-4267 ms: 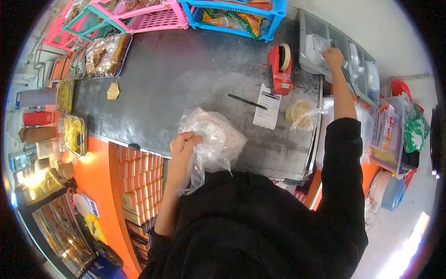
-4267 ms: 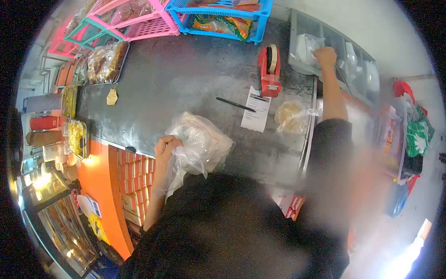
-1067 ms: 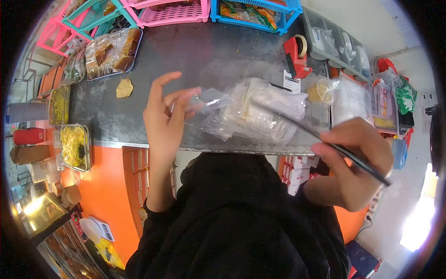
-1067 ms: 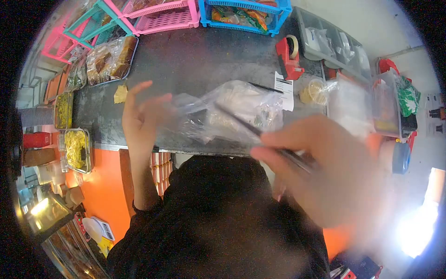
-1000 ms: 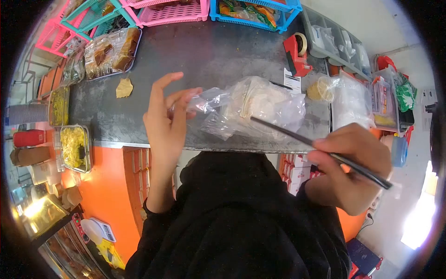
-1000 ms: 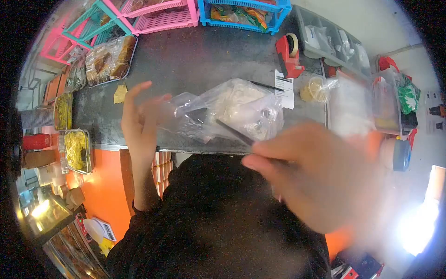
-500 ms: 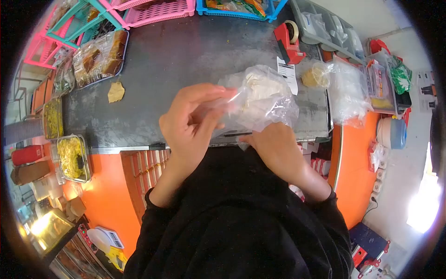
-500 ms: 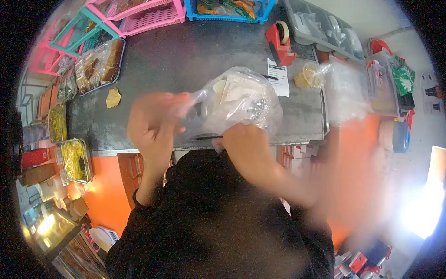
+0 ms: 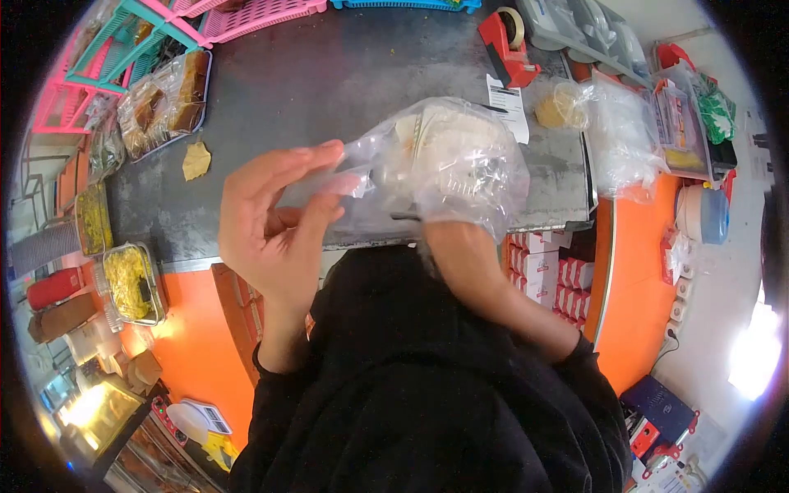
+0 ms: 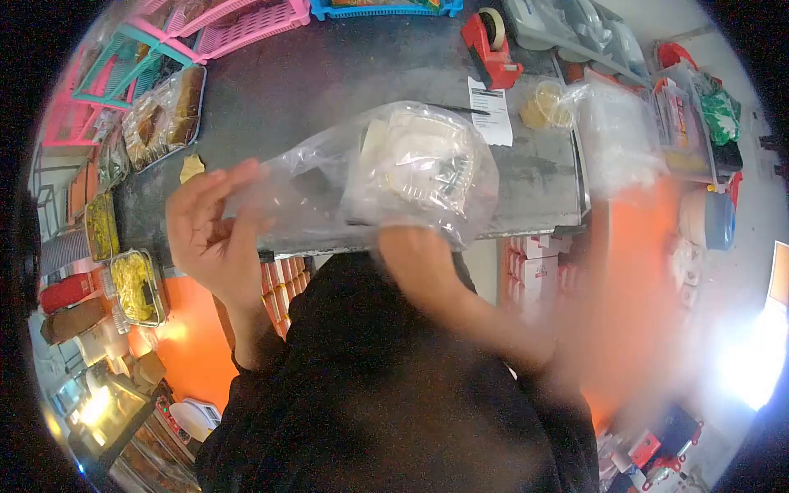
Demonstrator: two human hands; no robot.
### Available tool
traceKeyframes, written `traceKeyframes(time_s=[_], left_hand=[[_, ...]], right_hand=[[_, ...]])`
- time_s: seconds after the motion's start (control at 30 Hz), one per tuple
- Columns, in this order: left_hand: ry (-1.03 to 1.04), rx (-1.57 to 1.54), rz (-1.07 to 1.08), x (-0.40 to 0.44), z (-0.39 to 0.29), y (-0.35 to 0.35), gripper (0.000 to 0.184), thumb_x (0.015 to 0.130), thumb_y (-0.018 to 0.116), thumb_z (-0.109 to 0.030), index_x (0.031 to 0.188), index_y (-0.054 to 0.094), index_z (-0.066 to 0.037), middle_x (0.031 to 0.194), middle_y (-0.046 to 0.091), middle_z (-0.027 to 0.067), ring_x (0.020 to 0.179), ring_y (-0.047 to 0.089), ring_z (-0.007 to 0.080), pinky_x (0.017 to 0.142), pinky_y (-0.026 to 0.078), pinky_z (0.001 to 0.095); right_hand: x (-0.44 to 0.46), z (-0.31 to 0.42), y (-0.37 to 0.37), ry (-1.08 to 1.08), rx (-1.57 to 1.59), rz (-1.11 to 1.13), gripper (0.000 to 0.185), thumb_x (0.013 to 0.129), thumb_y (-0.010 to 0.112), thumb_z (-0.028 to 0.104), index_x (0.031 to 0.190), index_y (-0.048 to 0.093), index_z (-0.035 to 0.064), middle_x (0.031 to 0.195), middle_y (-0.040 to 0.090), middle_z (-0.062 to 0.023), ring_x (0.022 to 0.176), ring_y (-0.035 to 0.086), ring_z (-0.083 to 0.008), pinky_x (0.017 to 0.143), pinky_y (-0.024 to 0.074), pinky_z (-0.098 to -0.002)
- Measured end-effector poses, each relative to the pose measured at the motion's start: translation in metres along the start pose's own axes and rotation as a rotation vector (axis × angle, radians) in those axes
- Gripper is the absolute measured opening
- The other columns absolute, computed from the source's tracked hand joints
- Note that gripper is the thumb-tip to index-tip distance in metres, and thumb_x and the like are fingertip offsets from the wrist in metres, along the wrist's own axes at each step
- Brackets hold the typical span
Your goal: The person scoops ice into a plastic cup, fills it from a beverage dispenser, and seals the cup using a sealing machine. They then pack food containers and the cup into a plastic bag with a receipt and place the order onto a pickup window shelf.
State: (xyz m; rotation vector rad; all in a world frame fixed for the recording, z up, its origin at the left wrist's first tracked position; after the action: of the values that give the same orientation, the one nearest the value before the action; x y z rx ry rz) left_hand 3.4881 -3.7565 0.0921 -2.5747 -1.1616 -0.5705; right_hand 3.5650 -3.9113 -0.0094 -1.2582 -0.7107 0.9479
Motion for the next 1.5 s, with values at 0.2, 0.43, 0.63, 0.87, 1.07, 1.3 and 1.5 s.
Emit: traceKeyframes(time_s=[0.2,0.43,0.63,0.87,1.07,1.3,1.5], left_hand=[[0.007,0.073,0.010,0.010,-0.010,0.016,0.044,0.066,0.068,0.011,0.104,0.050,0.000,0.095,0.064,0.0142,0.085,0.065,0.0196,0.054,0.054,0.0192],[-0.296,0.614,0.426,0.035,-0.013,0.012,0.040,0.070,0.070,0.002,0.105,0.051,-0.001,0.099,0.063,0.0102,0.083,0.064,0.0175,0.051,0.049,0.0223],[-0.062,-0.266,0.193,0.058,0.010,0.029,0.093,0.064,0.080,-0.032,0.134,0.025,-0.006,0.129,0.042,0.0192,0.111,0.049,0.0284,0.090,0.040,0.0365],[0.286,0.254,0.511,0.009,0.097,0.066,0.114,0.042,0.085,-0.053,0.132,0.030,-0.008,0.146,0.010,0.0212,0.128,0.025,0.0372,0.100,0.027,0.0480],[0.258,0.388,1.209,0.008,0.104,0.138,0.043,0.064,0.069,-0.011,0.104,0.056,-0.005,0.126,0.043,0.0147,0.116,0.041,0.0319,0.093,0.036,0.0361],[0.155,0.409,0.579,-0.031,0.073,0.166,0.026,0.067,0.057,-0.007,0.092,0.057,0.001,0.093,0.054,0.0186,0.087,0.051,0.0353,0.079,0.040,0.0426],[0.135,0.448,0.371,-0.021,0.074,0.142,0.032,0.073,0.052,-0.007,0.103,0.044,0.001,0.089,0.054,0.0214,0.084,0.051,0.0389,0.071,0.040,0.0436]], right_hand=[[-0.028,-0.015,-0.030,0.091,0.062,0.132,0.013,0.079,0.055,0.015,0.079,0.057,0.0016,0.068,0.060,-0.0135,0.062,0.061,-0.0310,0.054,0.0498,-0.0371],[-0.052,-0.046,-0.125,0.210,-0.467,-0.062,0.024,0.072,0.066,0.024,0.083,0.054,0.0053,0.090,0.056,-0.0091,0.084,0.055,-0.0226,0.070,0.0439,-0.0361],[-0.051,-0.041,-0.147,-0.370,-0.344,-0.105,0.054,0.065,0.073,0.028,0.109,0.052,0.0061,0.092,0.053,-0.0037,0.098,0.052,-0.0222,0.080,0.0403,-0.0395],[-0.069,-0.148,-0.024,0.141,0.393,-0.532,0.133,0.045,0.082,0.054,0.137,0.005,-0.0016,0.139,0.014,-0.0210,0.132,0.016,-0.0289,0.108,0.0159,-0.0401],[0.018,-0.127,-0.017,0.272,0.787,-0.176,0.075,0.055,0.075,0.021,0.122,0.045,0.0067,0.132,0.034,-0.0185,0.124,0.028,-0.0355,0.102,0.0147,-0.0488],[0.016,-0.077,-0.026,0.503,0.945,-0.717,0.039,0.073,0.048,-0.002,0.112,0.049,-0.0052,0.114,0.049,-0.0221,0.110,0.045,-0.0356,0.098,0.0290,-0.0427],[0.008,-0.076,-0.017,0.130,1.934,-0.425,0.067,0.085,0.054,0.025,0.137,0.020,0.0000,0.140,0.027,-0.0184,0.128,0.029,-0.0289,0.104,0.0232,-0.0396]])
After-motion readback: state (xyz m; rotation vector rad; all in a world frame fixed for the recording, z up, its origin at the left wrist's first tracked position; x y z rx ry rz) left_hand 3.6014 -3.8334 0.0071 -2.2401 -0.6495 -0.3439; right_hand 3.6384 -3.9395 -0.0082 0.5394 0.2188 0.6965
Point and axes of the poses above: each hand's wrist, its own x-axis towards the middle knuckle, its own y-axis out of the palm, z = x × y, the point moved 6 cm from there along x, towards the middle knuckle
